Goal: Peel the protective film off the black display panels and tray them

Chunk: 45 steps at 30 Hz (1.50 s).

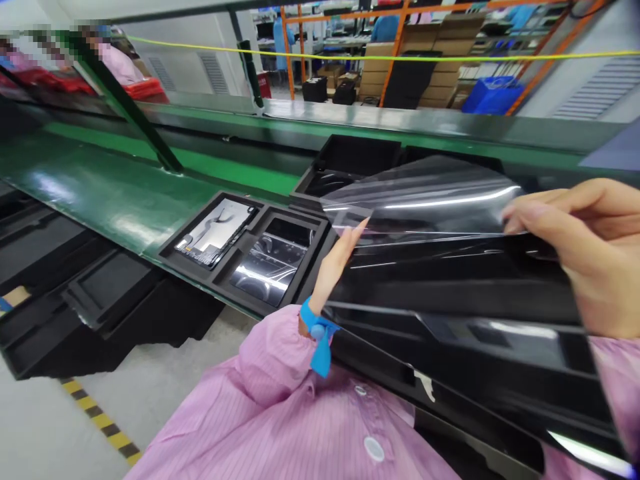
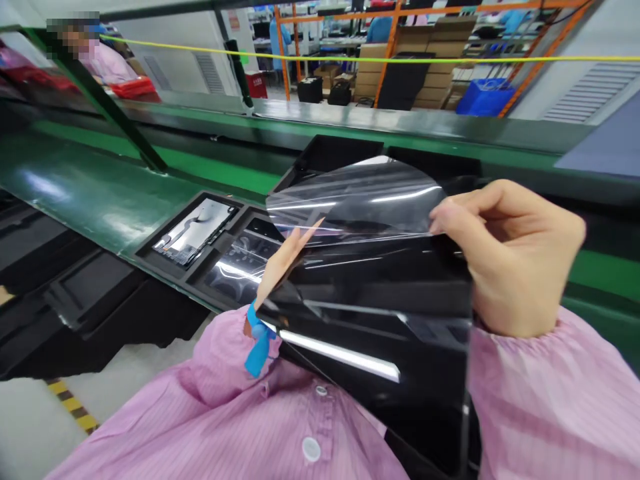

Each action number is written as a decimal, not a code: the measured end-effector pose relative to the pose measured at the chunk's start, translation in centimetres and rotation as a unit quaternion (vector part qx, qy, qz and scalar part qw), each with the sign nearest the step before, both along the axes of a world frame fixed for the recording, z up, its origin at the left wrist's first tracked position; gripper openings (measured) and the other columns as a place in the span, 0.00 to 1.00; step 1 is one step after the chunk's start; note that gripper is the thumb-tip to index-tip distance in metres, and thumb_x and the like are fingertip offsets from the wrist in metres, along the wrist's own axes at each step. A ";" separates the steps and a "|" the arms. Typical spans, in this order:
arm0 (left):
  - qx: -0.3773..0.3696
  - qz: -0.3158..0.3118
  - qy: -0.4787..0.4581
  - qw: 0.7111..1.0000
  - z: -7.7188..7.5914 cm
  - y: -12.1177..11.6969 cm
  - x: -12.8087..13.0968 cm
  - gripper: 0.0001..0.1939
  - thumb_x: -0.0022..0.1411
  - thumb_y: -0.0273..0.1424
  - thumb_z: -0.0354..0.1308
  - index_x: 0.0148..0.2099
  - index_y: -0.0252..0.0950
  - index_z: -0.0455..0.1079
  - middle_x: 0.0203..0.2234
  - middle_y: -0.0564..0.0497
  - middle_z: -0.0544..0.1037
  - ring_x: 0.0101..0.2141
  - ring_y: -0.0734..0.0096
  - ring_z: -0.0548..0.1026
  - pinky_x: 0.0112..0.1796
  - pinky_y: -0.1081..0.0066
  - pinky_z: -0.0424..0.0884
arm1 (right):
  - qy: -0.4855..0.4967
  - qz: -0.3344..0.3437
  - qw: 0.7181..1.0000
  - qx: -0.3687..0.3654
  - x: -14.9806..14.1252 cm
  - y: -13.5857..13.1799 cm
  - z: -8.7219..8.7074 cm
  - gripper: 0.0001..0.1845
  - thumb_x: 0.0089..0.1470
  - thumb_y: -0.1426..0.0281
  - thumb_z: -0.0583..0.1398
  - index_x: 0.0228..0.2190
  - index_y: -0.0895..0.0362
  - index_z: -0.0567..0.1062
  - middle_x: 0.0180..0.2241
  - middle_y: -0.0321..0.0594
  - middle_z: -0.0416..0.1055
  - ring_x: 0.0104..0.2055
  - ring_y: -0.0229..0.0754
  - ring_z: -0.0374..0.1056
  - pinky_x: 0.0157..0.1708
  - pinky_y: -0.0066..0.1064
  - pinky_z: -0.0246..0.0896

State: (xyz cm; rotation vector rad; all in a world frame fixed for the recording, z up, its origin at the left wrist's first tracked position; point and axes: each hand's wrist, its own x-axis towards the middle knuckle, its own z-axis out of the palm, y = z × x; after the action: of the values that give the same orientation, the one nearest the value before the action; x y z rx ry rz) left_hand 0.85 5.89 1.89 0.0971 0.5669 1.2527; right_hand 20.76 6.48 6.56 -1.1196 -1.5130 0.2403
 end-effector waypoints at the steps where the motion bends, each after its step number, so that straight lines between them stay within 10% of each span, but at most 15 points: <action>1: -0.004 -0.024 0.005 1.000 -0.4 0.3 0.0 0.23 0.69 0.26 0.35 0.52 0.22 0.69 0.48 0.42 0.75 0.55 0.66 0.67 0.49 0.70 0.65 | 0.012 0.005 1.000 -0.001 -0.2 -0.2 0.1 0.10 0.44 0.68 0.62 0.18 0.59 0.68 0.21 0.37 0.67 0.24 0.34 0.63 0.27 0.29 0.56; 20: -0.007 -0.047 0.144 0.988 -2.5 0.2 0.7 0.19 0.64 0.26 0.52 0.57 0.35 0.66 0.34 0.52 0.82 0.46 0.66 0.76 0.54 0.70 0.64 | -0.033 -0.006 0.999 -0.013 -0.7 -1.3 -0.2 0.08 0.46 0.76 0.60 0.18 0.61 0.69 0.21 0.33 0.66 0.26 0.34 0.62 0.26 0.28 0.51; 31: -0.010 -0.001 0.140 0.990 -3.4 0.5 0.8 0.25 0.63 0.26 0.54 0.61 0.37 0.60 0.45 0.52 0.79 0.50 0.66 0.73 0.56 0.70 0.61 | -0.037 0.000 0.999 -0.026 -0.7 -1.3 -0.4 0.08 0.45 0.75 0.60 0.17 0.60 0.68 0.20 0.33 0.66 0.26 0.33 0.61 0.26 0.27 0.53; 45: -0.003 -0.073 0.141 0.987 -3.8 0.9 0.7 0.18 0.65 0.32 0.50 0.54 0.33 0.69 0.33 0.50 0.82 0.45 0.63 0.76 0.54 0.67 0.65 | -0.053 -0.014 0.998 -0.007 -1.0 -2.4 -0.1 0.09 0.44 0.77 0.61 0.18 0.60 0.67 0.21 0.32 0.66 0.25 0.32 0.60 0.25 0.26 0.52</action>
State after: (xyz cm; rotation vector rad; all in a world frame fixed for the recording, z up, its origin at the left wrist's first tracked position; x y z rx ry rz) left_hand 1.52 6.75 -1.95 0.3096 0.7946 1.1004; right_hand 19.75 4.08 6.43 -1.1800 -1.5895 0.1752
